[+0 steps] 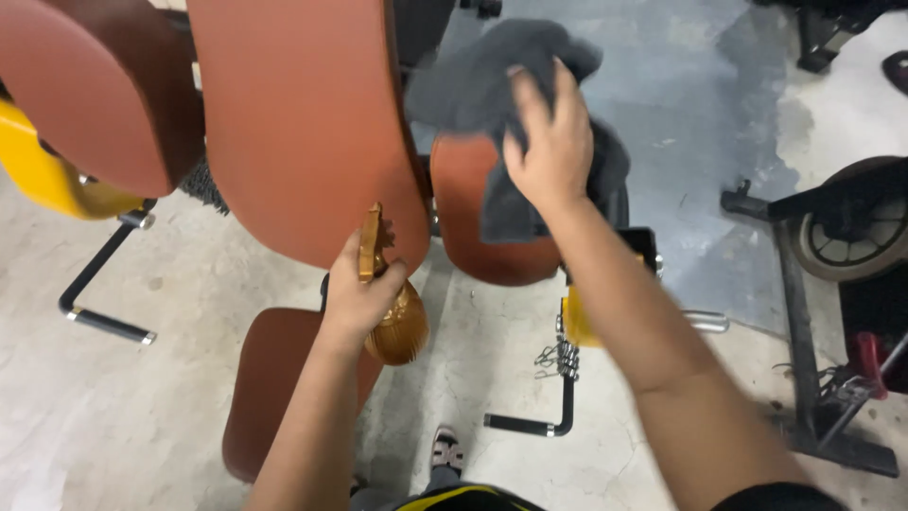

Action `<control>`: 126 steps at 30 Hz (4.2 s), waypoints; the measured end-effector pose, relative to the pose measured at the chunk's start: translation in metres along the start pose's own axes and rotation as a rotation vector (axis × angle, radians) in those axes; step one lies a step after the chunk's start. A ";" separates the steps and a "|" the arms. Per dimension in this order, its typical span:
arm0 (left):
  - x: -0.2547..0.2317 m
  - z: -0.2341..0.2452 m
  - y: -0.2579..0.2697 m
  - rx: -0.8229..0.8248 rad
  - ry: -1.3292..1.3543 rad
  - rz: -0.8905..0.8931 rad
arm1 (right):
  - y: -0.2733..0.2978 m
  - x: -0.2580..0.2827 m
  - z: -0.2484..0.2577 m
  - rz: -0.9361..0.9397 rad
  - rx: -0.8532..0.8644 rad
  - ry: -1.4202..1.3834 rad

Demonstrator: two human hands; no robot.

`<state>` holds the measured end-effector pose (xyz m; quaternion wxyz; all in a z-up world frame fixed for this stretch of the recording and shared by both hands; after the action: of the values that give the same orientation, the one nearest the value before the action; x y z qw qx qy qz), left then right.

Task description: Clean a piece of gym equipment using a spray bottle and cloth.

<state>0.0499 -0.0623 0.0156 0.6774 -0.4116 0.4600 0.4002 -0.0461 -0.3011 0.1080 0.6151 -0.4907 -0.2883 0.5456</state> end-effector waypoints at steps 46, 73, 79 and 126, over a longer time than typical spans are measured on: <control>-0.095 -0.165 -0.086 0.283 -0.101 -0.413 | 0.207 -0.100 0.048 -1.244 -0.032 -0.545; -0.109 -0.158 -0.091 0.210 -0.009 -0.540 | 0.147 -0.218 -0.195 -0.566 0.829 -0.009; -0.110 -0.162 -0.093 0.306 0.131 -0.500 | 0.154 -0.233 -0.233 -0.560 0.778 -0.035; -0.096 -0.163 -0.095 0.311 0.407 -0.485 | 0.201 -0.093 0.070 -0.638 0.311 0.408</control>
<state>0.0652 -0.2614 0.0866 0.7018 -0.4722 0.5298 0.0624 -0.2088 -0.3845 -0.0351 0.8650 -0.3757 -0.2122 0.2561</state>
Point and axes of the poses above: each hand's wrist, its own y-axis away from the middle knuckle, its own z-axis out of the back of the hand, x = y × z, the point moved 7 cm from there along -y, towards the middle knuckle, and after that the axes turned 15 degrees about -x, right-handed, at the moved point
